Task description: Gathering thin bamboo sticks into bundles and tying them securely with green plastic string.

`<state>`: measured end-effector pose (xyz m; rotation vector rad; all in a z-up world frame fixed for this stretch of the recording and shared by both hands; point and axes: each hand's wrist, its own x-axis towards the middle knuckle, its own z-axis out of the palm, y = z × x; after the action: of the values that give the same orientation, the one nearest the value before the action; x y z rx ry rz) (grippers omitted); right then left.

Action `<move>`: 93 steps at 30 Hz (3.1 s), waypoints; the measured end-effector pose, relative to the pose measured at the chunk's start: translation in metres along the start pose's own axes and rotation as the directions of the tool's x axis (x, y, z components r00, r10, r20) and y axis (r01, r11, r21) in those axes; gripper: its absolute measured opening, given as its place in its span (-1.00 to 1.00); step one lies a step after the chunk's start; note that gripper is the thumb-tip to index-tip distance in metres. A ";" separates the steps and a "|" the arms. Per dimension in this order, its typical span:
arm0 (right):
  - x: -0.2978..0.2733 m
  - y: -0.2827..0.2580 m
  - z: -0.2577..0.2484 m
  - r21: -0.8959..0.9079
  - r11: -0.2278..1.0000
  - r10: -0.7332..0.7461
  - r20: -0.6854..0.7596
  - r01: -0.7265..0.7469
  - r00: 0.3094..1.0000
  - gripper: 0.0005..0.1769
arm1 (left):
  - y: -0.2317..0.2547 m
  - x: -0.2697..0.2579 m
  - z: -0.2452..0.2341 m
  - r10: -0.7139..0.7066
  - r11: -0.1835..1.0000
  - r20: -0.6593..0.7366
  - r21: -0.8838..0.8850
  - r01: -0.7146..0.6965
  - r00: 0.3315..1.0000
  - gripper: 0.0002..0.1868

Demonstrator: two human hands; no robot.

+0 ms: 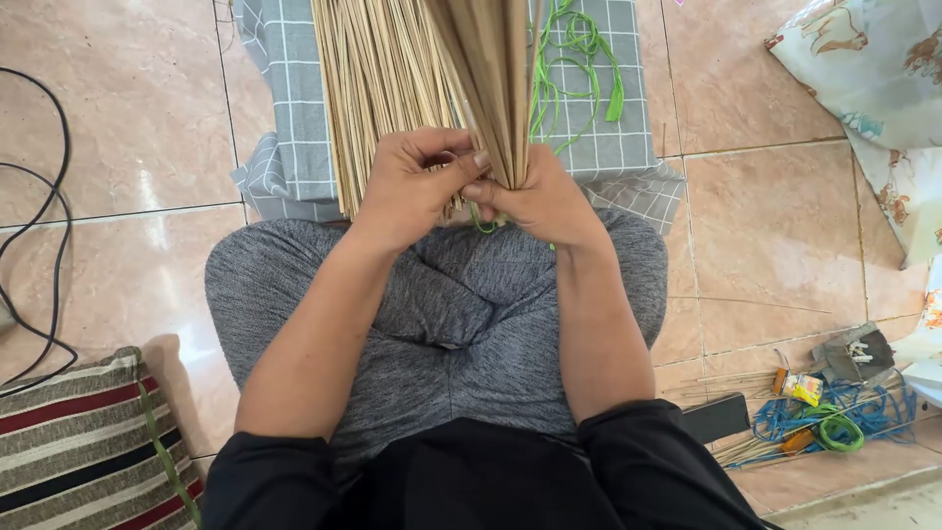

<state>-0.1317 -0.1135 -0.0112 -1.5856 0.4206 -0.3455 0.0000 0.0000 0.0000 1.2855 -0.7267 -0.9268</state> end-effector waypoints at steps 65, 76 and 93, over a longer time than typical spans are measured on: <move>-0.002 0.064 -0.112 -0.034 0.999 -0.046 -0.839 0.033 0.542 -0.84 | -0.016 0.000 -0.060 0.254 0.963 -0.049 0.102 -0.248 0.966 -0.44; -0.003 0.061 -0.120 0.041 0.982 -0.076 -0.802 0.182 0.592 -0.79 | -0.017 0.011 -0.074 0.292 0.956 -0.298 0.133 -0.263 0.909 -0.75; -0.029 0.022 -0.066 0.403 0.804 -0.235 -0.462 0.438 0.855 -0.72 | 0.008 -0.005 0.010 0.124 0.724 0.268 0.634 -0.272 0.956 -0.14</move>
<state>-0.1890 -0.1592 -0.0282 -1.0660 0.3069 -0.9912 -0.0098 -0.0001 0.0096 1.7004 -1.4304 -0.6353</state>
